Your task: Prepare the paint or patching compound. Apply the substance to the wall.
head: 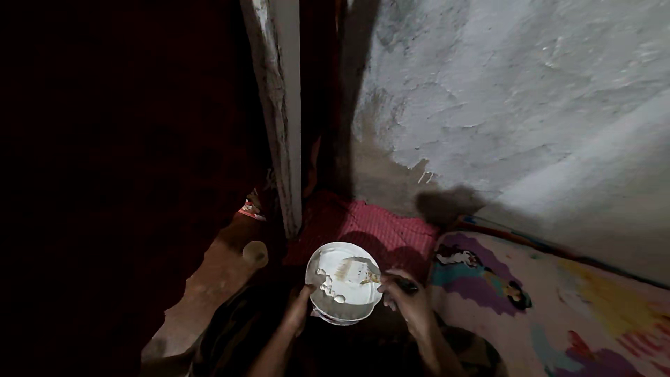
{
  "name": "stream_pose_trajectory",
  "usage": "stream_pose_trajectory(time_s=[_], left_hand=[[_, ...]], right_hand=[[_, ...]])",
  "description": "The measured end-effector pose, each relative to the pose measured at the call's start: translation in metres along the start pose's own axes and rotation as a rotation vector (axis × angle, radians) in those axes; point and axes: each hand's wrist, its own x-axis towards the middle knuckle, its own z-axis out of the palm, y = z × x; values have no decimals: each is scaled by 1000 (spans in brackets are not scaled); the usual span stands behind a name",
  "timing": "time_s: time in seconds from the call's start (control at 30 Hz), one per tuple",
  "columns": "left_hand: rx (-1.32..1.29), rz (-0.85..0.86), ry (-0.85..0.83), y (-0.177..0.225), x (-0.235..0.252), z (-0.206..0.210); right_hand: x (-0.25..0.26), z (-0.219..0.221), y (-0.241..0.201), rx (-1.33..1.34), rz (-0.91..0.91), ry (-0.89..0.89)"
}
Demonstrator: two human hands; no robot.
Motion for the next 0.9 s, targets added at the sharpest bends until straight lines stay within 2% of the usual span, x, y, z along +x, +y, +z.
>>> stream_pose_trajectory(time_s=[0.13, 0.23, 0.37, 0.5, 0.57, 0.73, 0.9], left_hand=[[36, 8, 6, -1, 0, 0], [61, 3, -22, -2, 1, 0], [39, 35, -37, -3, -1, 1], [13, 77, 59, -3, 2, -4], [19, 86, 74, -1, 5, -6], [29, 39, 68, 1, 5, -4], [31, 14, 8, 6, -3, 0]], right_hand=[[-5, -8, -4, -247, -145, -128], [-6, -2, -3, -269, -331, -72], [-4, 4, 6, -417, -475, -64], [-14, 4, 24, -512, -606, -87], [-16, 2, 25, -515, -618, -98], [-12, 7, -7, -427, -572, -15], [-1, 20, 8, -469, -512, -56]])
